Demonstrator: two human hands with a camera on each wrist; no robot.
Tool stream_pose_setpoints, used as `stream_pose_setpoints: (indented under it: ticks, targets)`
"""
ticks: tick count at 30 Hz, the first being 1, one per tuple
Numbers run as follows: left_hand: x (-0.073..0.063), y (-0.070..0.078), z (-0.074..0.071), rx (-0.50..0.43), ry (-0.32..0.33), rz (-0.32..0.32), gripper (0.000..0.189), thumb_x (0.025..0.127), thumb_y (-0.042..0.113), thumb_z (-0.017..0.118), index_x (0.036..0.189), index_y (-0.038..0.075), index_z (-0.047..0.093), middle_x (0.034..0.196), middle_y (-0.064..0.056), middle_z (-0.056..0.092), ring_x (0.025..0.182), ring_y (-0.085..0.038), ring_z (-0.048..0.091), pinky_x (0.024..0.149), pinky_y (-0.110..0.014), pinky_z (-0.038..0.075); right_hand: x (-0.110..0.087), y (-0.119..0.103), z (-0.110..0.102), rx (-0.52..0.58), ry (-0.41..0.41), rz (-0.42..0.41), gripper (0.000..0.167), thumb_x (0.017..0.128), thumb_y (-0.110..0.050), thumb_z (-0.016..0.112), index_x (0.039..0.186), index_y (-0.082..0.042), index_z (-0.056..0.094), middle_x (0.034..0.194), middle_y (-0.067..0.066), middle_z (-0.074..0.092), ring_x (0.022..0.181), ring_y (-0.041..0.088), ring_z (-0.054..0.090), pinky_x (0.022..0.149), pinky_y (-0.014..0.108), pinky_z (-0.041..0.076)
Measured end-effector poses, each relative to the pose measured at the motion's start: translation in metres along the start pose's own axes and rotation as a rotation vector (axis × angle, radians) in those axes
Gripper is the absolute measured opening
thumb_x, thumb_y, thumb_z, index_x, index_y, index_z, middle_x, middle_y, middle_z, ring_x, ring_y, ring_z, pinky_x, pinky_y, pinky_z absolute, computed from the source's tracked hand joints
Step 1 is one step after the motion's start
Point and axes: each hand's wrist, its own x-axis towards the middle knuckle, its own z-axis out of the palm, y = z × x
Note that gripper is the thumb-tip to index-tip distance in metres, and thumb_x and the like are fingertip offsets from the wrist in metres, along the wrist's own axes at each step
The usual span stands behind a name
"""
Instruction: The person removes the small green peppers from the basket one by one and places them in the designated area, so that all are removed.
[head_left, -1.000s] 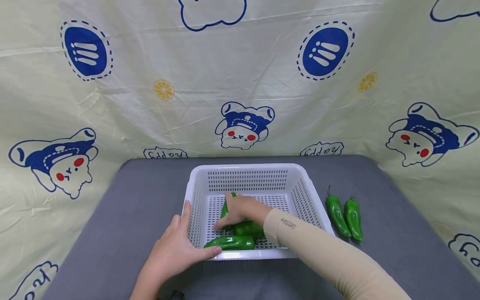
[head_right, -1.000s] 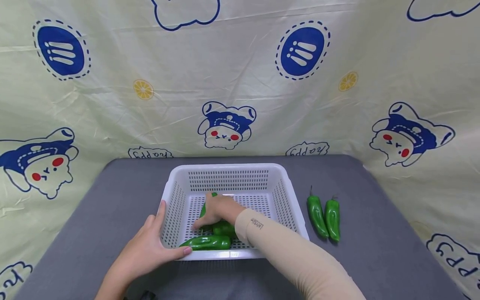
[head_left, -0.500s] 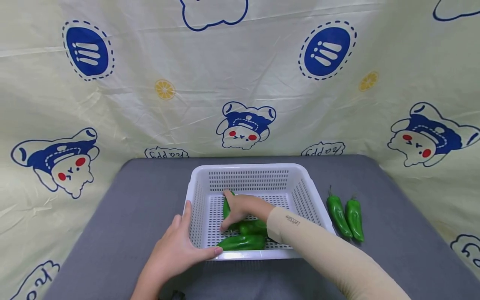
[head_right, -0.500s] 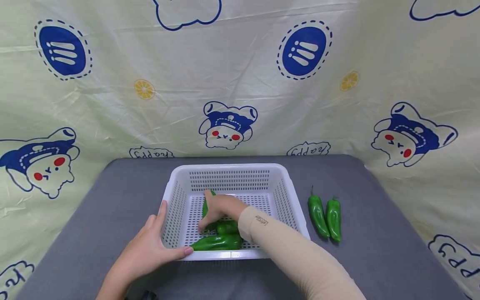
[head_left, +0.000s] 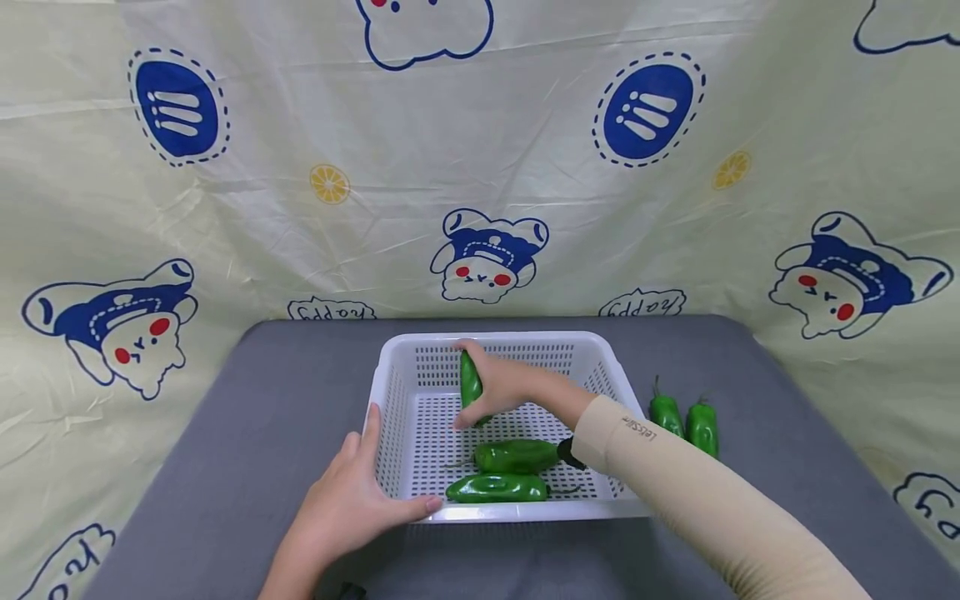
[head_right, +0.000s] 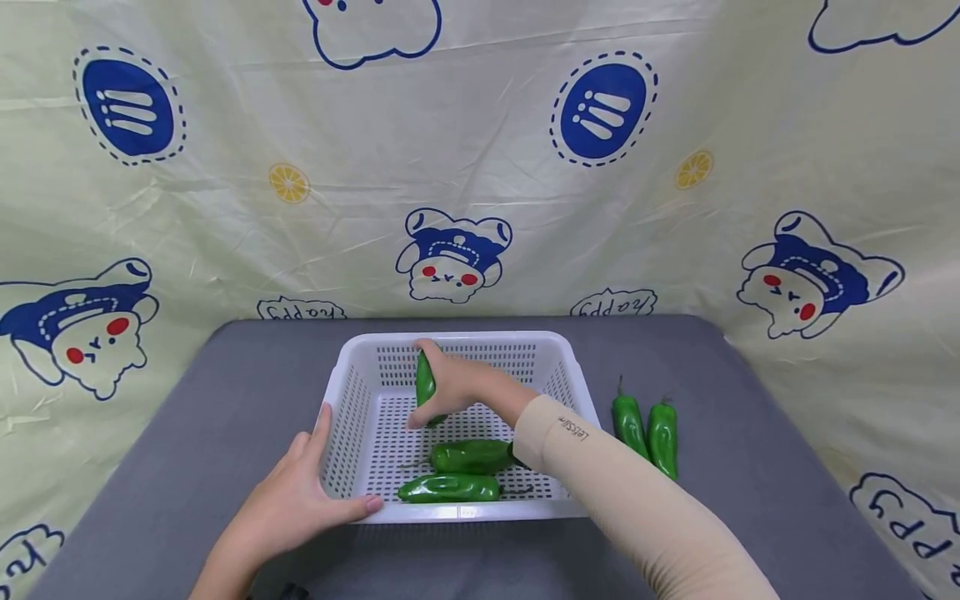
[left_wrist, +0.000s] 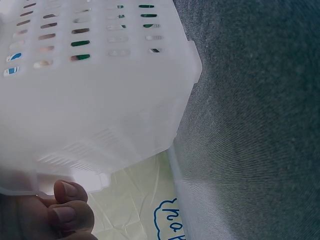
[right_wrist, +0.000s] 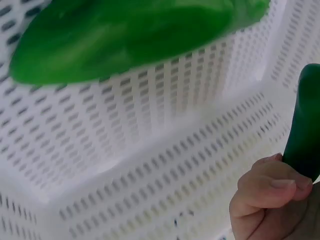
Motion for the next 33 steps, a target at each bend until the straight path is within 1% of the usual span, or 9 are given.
stream_pose_setpoints:
  ticks: [3,7,11,16,20,23,27,30,33]
  targets:
    - [0.0,-0.001,0.0,-0.006,0.0,0.001,0.144,0.055,0.08,0.078,0.161,0.024,-0.003,0.127,-0.012,0.049,0.092,-0.017,0.054,0.063,-0.032,0.044,-0.009,0.007,-0.011,0.028,-0.006,-0.012,0.121,0.073,-0.042,0.087,0.158,-0.021,0.004,0.125,0.01,0.051,0.101,0.019,0.058,0.085,0.034,0.053]
    - [0.0,-0.001,0.001,-0.002,0.007,0.005,0.145,0.054,0.08,0.078,0.161,0.024,-0.002,0.128,-0.012,0.049,0.094,-0.018,0.055,0.065,-0.034,0.045,-0.028,0.016,-0.028,0.043,-0.02,-0.015,0.121,0.073,-0.04,0.086,0.157,-0.022,0.001,0.127,0.013,0.05,0.101,0.021,0.058,0.084,0.034,0.053]
    - [-0.001,0.0,0.001,0.006,0.01,0.0,0.145,0.053,0.081,0.078,0.161,0.025,-0.002,0.128,-0.011,0.049,0.096,-0.018,0.055,0.066,-0.034,0.045,-0.052,0.025,-0.045,0.025,-0.016,0.015,0.122,0.073,-0.04,0.086,0.157,-0.026,-0.001,0.123,0.014,0.051,0.098,0.022,0.058,0.079,0.034,0.053]
    - [-0.001,0.001,0.001,0.009,0.012,-0.002,0.145,0.054,0.08,0.078,0.161,0.026,-0.002,0.129,-0.011,0.049,0.098,-0.019,0.055,0.066,-0.034,0.045,-0.081,0.048,-0.062,0.005,0.003,0.062,0.12,0.073,-0.04,0.086,0.156,-0.027,0.001,0.126,0.013,0.052,0.098,0.022,0.06,0.078,0.036,0.055]
    - [-0.001,0.0,0.0,0.009,0.011,-0.003,0.145,0.053,0.082,0.077,0.161,0.026,-0.002,0.13,-0.011,0.048,0.1,-0.019,0.055,0.068,-0.034,0.046,-0.103,0.069,-0.072,0.11,-0.006,0.086,0.12,0.073,-0.032,0.088,0.155,-0.027,0.0,0.128,0.016,0.053,0.098,0.023,0.066,0.074,0.04,0.059]
    - [-0.001,-0.001,0.0,0.015,0.01,-0.002,0.145,0.053,0.082,0.077,0.161,0.025,-0.003,0.13,-0.011,0.049,0.1,-0.019,0.055,0.068,-0.034,0.046,-0.122,0.084,-0.079,0.183,-0.006,0.098,0.122,0.074,-0.029,0.088,0.155,-0.027,-0.003,0.128,0.02,0.054,0.097,0.024,0.067,0.074,0.042,0.059]
    - [0.0,0.001,0.0,0.013,0.011,0.007,0.144,0.054,0.081,0.077,0.161,0.025,-0.002,0.13,-0.011,0.049,0.1,-0.019,0.054,0.068,-0.034,0.045,-0.15,0.106,-0.088,0.125,0.044,0.126,0.124,0.073,-0.032,0.088,0.156,-0.025,-0.004,0.126,0.022,0.052,0.097,0.023,0.063,0.079,0.042,0.055]
    - [0.0,0.002,0.0,0.007,0.009,0.008,0.144,0.054,0.08,0.078,0.161,0.025,-0.002,0.129,-0.011,0.049,0.1,-0.018,0.054,0.068,-0.034,0.045,-0.167,0.125,-0.09,0.077,0.072,0.158,0.125,0.072,-0.034,0.089,0.156,-0.023,-0.003,0.124,0.022,0.045,0.096,0.024,0.057,0.079,0.039,0.052]
    - [-0.001,0.001,0.0,0.008,0.008,0.005,0.144,0.054,0.081,0.078,0.161,0.024,-0.001,0.128,-0.011,0.049,0.099,-0.018,0.054,0.068,-0.034,0.045,-0.181,0.143,-0.089,0.064,0.076,0.192,0.125,0.072,-0.034,0.089,0.156,-0.02,-0.003,0.125,0.025,0.039,0.096,0.026,0.055,0.075,0.038,0.051]
